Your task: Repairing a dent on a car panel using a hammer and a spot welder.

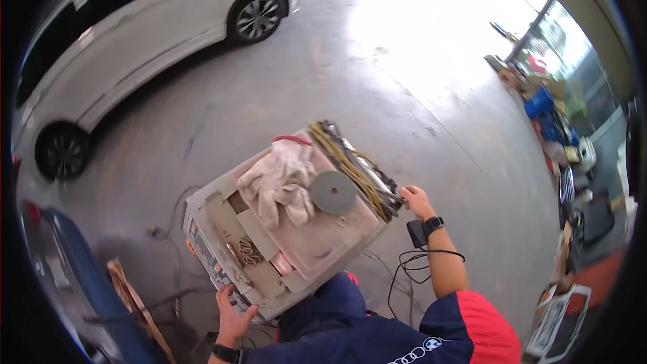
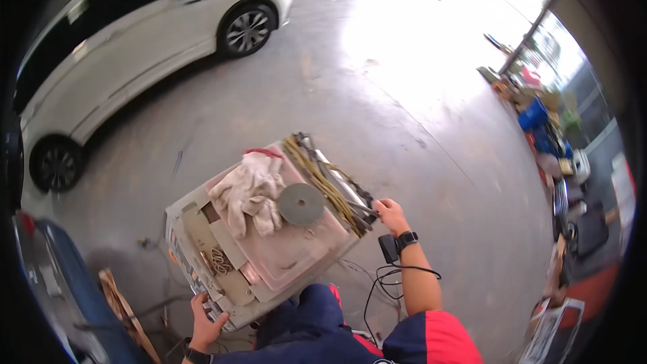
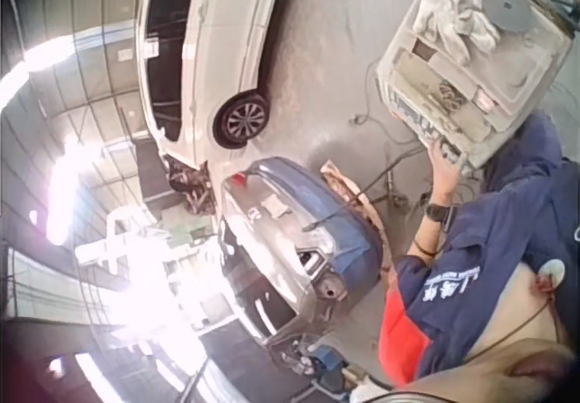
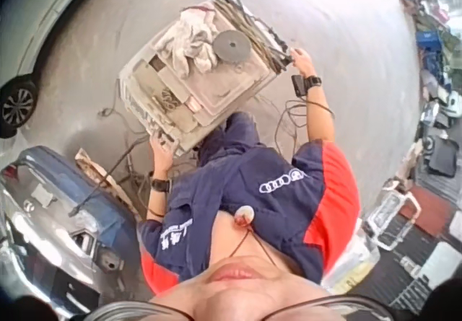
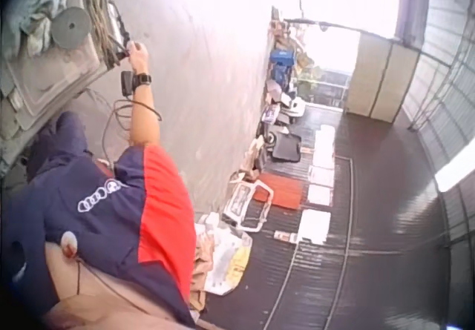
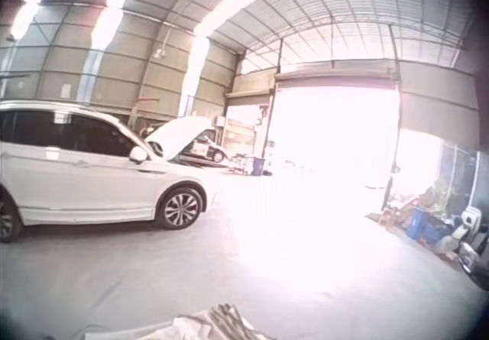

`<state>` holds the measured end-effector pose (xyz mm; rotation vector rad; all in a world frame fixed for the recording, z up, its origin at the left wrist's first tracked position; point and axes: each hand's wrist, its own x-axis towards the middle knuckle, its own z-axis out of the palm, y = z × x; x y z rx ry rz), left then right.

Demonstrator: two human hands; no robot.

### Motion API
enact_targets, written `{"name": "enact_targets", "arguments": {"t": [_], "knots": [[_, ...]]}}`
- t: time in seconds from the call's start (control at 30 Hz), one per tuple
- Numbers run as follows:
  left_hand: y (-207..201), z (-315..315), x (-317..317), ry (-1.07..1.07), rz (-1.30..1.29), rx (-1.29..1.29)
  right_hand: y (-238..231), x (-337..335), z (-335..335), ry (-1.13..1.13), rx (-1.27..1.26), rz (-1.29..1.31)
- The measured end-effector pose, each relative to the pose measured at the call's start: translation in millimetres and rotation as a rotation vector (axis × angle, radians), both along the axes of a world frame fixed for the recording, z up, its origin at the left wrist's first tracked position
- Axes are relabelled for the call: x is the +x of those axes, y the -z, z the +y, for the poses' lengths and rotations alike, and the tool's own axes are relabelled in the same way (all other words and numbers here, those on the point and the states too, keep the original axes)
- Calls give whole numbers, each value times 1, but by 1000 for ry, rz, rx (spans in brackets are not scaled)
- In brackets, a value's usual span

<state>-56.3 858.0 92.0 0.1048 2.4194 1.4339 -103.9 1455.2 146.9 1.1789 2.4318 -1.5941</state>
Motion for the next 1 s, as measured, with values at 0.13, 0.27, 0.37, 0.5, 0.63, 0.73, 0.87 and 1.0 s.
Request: {"name": "enact_targets", "arguments": {"t": [0.13,0.27,0.37,0.5,0.63,0.73,0.87,1.0], "knots": [[-34,27,26,-229,-106,55,-15,-41,7,-402,338,-315],[-10,65,38,-321,37,-101,-48,-72,-16,-482,-115,-521],[-22,85,35,-451,92,-120,-10,-84,7,-463,-568,-373],[-22,98,48,-561,96,-215,0,-113,-13,-324,-749,-239],[-22,109,54,-628,136,-239,2,-106,-25,-308,-676,-116],[-23,111,56,-630,121,-269,7,-105,-28,-280,-610,-98],[-8,113,52,-739,177,-255,-3,-104,-37,-251,-638,-112],[-2,92,32,-733,328,-335,3,-81,-48,-156,-638,-106]]}}
